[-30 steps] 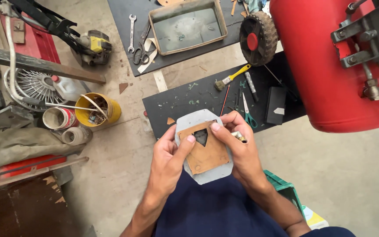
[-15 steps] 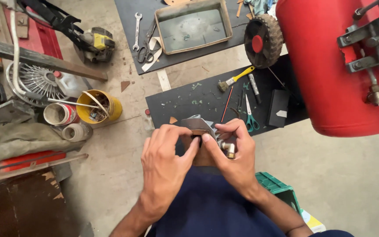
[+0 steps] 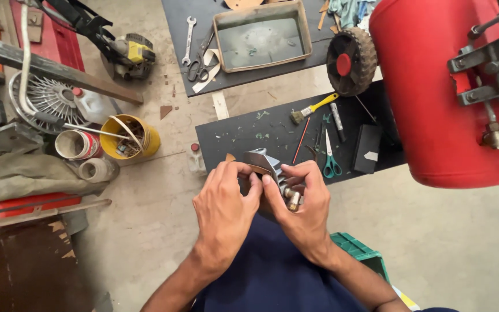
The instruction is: The person uses a red marker to draw a triangular shape on a piece of cardboard. They then pick up a metal engine part and place the cardboard against it to check the fit. After removing the cardboard, they continue to draw and refine the shape on the cardboard using the marker.
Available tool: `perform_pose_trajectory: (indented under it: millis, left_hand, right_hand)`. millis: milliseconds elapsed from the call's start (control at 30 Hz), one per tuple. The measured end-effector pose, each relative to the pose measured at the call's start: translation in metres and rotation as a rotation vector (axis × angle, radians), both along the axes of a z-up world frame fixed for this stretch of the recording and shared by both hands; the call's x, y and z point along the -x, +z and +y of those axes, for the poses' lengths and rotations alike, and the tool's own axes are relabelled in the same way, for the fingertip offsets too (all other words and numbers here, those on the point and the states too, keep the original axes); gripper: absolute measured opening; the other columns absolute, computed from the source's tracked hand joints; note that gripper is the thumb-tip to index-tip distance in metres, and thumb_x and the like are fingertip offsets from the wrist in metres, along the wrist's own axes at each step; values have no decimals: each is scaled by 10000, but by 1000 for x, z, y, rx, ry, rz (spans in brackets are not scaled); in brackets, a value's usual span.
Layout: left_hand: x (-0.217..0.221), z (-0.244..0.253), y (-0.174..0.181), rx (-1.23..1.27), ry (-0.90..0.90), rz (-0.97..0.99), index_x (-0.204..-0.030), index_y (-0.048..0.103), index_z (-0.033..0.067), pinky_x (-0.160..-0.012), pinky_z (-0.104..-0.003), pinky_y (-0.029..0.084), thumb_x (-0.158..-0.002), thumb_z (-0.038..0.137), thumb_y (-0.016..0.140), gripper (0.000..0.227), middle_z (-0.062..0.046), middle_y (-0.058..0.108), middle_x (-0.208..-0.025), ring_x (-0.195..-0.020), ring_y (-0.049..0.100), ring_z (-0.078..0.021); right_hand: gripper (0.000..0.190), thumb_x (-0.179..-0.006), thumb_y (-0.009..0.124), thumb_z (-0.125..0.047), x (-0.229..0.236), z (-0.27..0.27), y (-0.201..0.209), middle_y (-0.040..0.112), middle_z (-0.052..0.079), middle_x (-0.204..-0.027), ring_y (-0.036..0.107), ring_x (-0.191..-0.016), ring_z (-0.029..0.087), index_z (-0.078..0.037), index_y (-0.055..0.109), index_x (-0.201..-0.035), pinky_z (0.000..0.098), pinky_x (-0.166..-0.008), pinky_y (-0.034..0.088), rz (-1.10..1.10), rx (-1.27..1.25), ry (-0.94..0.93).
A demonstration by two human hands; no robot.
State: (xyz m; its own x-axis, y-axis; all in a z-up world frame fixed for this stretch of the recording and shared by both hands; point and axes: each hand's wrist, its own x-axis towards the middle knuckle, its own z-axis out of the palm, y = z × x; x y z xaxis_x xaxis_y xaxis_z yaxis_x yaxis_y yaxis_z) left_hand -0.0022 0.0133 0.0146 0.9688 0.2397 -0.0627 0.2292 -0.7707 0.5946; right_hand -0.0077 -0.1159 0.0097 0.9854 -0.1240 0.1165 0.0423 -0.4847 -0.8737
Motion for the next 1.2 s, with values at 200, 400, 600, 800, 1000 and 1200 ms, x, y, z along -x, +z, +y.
perform_pose_trajectory:
  millis: [200, 400, 600, 800, 1000, 1200]
  left_hand:
    - [11, 13, -7, 13, 78, -91, -843, 670, 212, -621, -454, 494, -825, 270, 737, 91, 47, 684, -862, -870, 662, -214]
    - [26, 39, -11, 110, 104, -158, -879, 662, 188, -690, -403, 508, -857, 205, 715, 60, 29, 691, -871, -826, 675, -194]
    - [30, 74, 6, 484, 226, 54, -838, 741, 203, -627, -252, 526, -840, 242, 726, 43, 103, 727, -813, -673, 648, -43]
    - [42, 95, -20, 671, 224, -63, -889, 775, 128, -533, -219, 554, -846, 165, 753, 61, -13, 711, -720, -667, 679, -90]
    - [45, 113, -27, 727, 375, -134, -1016, 740, 95, -593, -215, 524, -931, 216, 696, 154, -32, 693, -840, -792, 618, -85]
    - [33, 132, -42, 891, 395, -232, -1035, 667, 64, -711, -233, 559, -985, 227, 703, 174, -70, 692, -856, -737, 632, -109]
  right_hand:
    - [291, -875, 802, -168, 3, 16, -5, 590, 46, -938, 598, -735, 118, -61, 598, -1053, 249, -646, 539, -33, 12, 38]
    - [268, -880, 791, -175, 11, 40, -5, 600, 44, -947, 601, -749, 117, -75, 603, -1044, 249, -646, 541, -33, -19, 52]
    - [248, -890, 783, -184, 21, 62, -10, 586, 12, -922, 559, -792, 100, -75, 604, -1024, 234, -752, 503, 14, -114, 22]
    - [304, -852, 858, -139, 31, 77, -36, 633, 100, -868, 615, -756, 160, -5, 645, -1023, 293, -677, 517, -51, -229, -6]
    - [280, -861, 840, -107, 33, 89, -25, 600, 74, -862, 567, -781, 128, 9, 644, -1025, 287, -736, 498, 17, -403, -61]
    - [254, -872, 802, -125, 22, 73, -31, 619, 50, -878, 568, -774, 80, 0, 634, -1016, 250, -711, 485, 198, -767, -103]
